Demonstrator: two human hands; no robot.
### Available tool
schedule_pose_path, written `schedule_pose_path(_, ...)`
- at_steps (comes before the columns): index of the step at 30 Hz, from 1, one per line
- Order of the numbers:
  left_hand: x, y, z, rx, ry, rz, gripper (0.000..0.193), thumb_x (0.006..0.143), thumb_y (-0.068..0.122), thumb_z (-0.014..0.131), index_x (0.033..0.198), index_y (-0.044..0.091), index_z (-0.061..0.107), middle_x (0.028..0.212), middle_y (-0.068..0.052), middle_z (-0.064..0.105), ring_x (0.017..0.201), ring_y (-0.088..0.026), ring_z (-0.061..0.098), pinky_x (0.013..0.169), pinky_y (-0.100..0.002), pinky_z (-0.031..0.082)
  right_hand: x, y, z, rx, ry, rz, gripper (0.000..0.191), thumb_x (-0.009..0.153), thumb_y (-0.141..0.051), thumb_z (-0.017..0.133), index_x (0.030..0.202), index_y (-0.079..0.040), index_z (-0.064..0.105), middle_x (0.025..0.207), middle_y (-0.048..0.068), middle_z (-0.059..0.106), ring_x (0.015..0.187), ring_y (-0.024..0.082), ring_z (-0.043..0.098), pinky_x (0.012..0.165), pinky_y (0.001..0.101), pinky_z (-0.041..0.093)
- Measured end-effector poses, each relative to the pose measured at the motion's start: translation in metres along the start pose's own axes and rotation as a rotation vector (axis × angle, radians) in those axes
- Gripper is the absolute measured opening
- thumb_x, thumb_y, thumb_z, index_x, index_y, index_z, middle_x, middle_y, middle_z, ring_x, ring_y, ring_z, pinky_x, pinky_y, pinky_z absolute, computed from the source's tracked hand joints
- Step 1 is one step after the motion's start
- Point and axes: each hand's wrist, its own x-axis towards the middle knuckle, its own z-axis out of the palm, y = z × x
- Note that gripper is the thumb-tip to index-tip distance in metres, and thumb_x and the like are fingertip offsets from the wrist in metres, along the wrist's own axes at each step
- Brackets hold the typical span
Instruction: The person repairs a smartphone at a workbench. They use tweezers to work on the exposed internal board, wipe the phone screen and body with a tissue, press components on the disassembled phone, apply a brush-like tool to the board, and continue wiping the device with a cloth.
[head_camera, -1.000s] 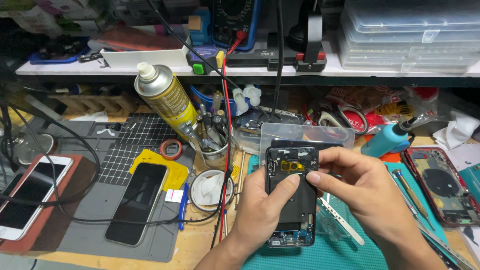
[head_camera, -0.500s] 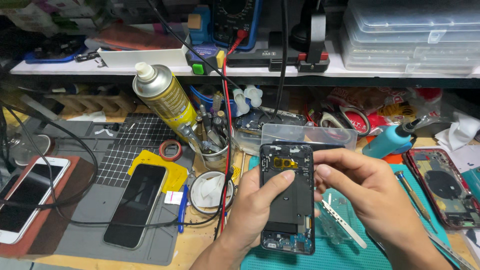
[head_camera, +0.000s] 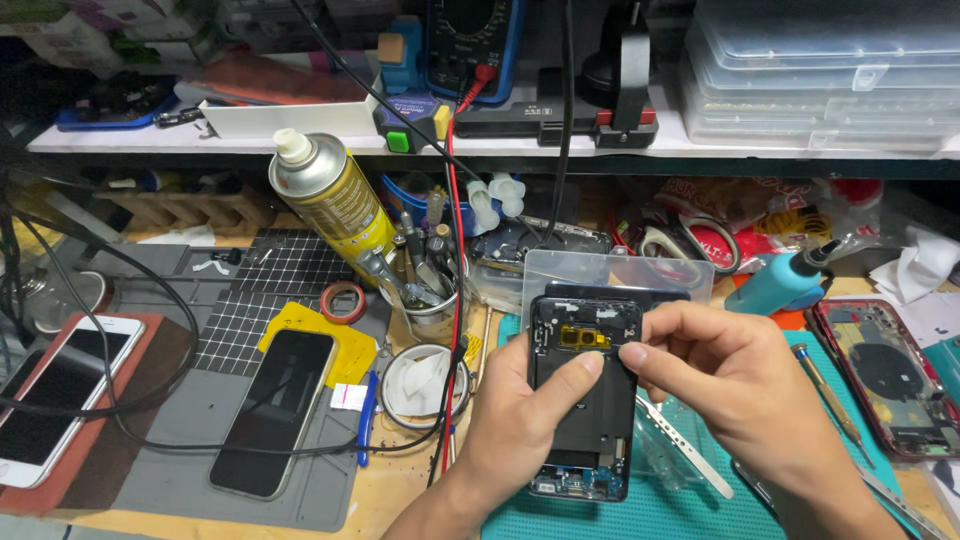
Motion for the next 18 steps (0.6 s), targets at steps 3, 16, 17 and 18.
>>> schedule_pose_path(3,-0.0034,0.0003,0.0018,0.081,-0.001,0.055,0.024,0.097,0.012,0.066,0.116,-0.002,0.069,0.099,-0.005,0.074,0.085,-0.008,0.069,0.075,-0.024,0.059,-0.0017,0.0027,-0.0024,-0.007,-0.002,-0.027,0.011,0.086,-0.003,0.075,0.095,0.004,0.074,0.081,0.001,0.068,0.071,0.007,0.060,0.062,0.0231,0.048)
schedule_pose_path(16,-0.0012,0.0058,0.0053,0.093,0.051,0.027,0.024,0.095,0.013,0.069,0.114,-0.002,0.070,0.096,-0.005,0.075,0.082,-0.008,0.069,0.073,-0.025,0.059,-0.0033,-0.0016,-0.0028,-0.012,-0.013,0.073,0.016,0.085,-0.006,0.074,0.097,0.004,0.078,0.079,0.003,0.073,0.071,0.009,0.063,0.064,0.0243,0.051)
schedule_pose_path(17,-0.0010,0.0051,0.0048,0.101,0.051,0.034,0.024,0.095,0.013,0.069,0.114,-0.002,0.069,0.097,-0.005,0.075,0.082,-0.008,0.069,0.073,-0.025,0.059,-0.0026,-0.0013,-0.0028,-0.035,-0.021,0.070,0.016,0.085,-0.006,0.074,0.096,0.004,0.079,0.079,0.004,0.073,0.071,0.009,0.063,0.065,0.0244,0.051)
schedule_pose_path(18,-0.0009,0.0044,0.0044,0.111,0.050,0.041,0.024,0.094,0.013,0.069,0.114,-0.001,0.069,0.097,-0.004,0.075,0.082,-0.008,0.069,0.073,-0.025,0.058,-0.0027,-0.0009,-0.0028,-0.057,-0.028,0.065,0.016,0.085,-0.006,0.075,0.096,0.005,0.079,0.079,0.004,0.073,0.071,0.009,0.064,0.065,0.0246,0.052)
